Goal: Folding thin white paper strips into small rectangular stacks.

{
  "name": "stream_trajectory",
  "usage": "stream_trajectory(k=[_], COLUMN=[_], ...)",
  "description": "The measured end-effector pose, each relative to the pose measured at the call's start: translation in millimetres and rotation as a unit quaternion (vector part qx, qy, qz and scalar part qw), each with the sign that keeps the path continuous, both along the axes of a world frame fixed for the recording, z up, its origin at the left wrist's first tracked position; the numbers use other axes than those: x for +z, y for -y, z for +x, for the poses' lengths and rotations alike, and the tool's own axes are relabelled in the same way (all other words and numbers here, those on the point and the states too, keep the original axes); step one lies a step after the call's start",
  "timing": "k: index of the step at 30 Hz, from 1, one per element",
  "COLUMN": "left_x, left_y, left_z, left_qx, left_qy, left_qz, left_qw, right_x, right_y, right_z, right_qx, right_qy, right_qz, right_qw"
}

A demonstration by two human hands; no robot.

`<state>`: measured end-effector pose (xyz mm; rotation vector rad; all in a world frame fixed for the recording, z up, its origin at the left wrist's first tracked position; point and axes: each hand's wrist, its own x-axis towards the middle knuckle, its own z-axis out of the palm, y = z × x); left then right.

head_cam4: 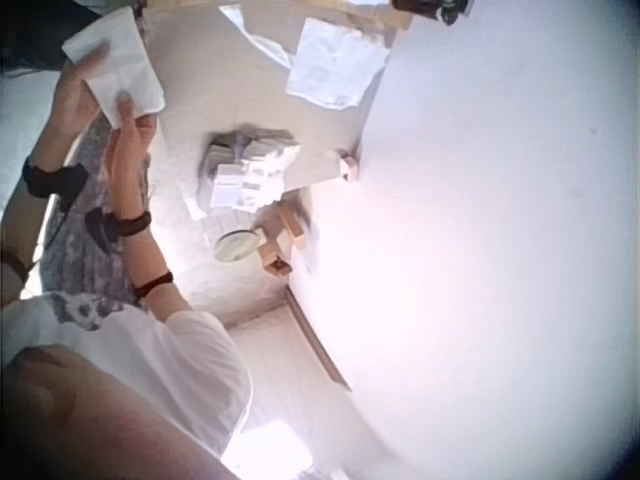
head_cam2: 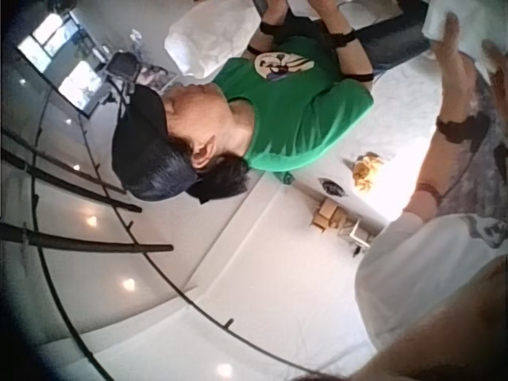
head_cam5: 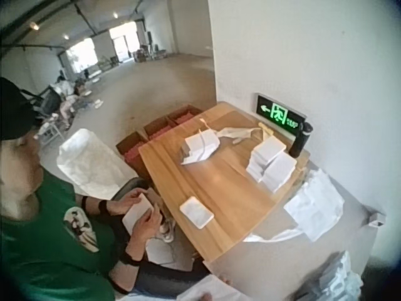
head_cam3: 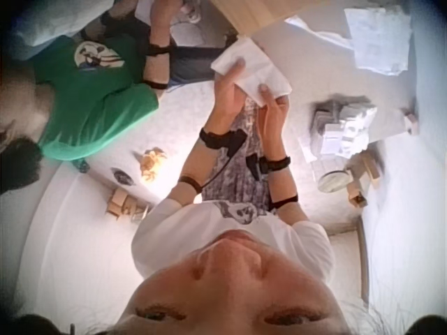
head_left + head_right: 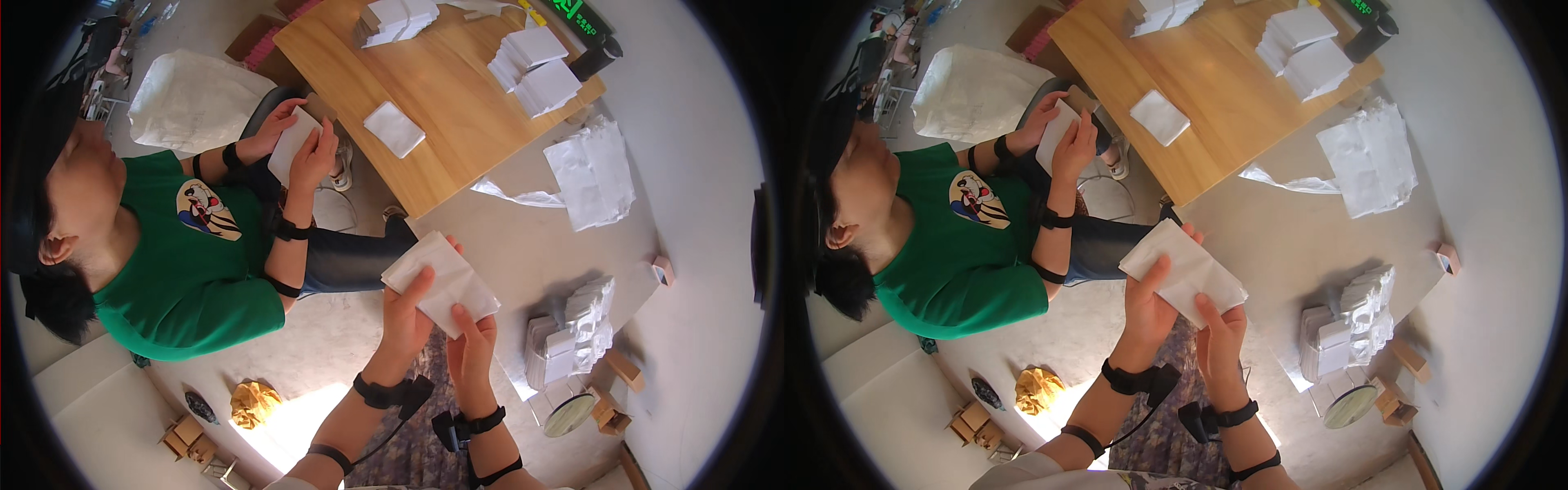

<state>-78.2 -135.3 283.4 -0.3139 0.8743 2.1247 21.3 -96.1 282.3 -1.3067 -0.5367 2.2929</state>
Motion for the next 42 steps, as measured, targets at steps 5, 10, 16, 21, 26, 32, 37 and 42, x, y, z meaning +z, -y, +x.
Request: stream_trajectory(k=[5,10,16,21,26,32,37,42], left_x=[3,-1,-6,-1,-11,-19,-19,-23], left_y=[-6,-14,-28,-37,-39,-40,-39,-25], left_z=[-2,4,19,24,22,26,27,18], left_qx=[0.009,-0.027,-0.044,-0.046,-0.104,-0.136,-0.131,-0.156], left_qy=[-0.014,-0.013,0.055,0.109,0.070,0.039,0.022,0.009], left_qz=[-0.039,-0.049,-0.052,-0.043,-0.066,-0.099,-0.104,-0.146], left_qw=[0.999,0.998,0.996,0.992,0.990,0.985,0.986,0.977], right_x=[3,3,-1,-2,-12,-11,-14,-14], right_y=[-16,-35,-47,-56,-59,-57,-56,-62], right_z=[3,17,37,44,52,52,51,55], right_qx=[0.029,0.081,0.100,0.028,0.025,-0.005,0.009,0.054], right_qy=[0.007,0.046,0.069,-0.002,0.046,0.062,0.085,0.125], right_qz=[-0.002,0.056,0.089,-0.002,0.020,0.053,0.077,0.114], right_qw=[1.000,0.994,0.989,1.000,0.998,0.997,0.993,0.984])
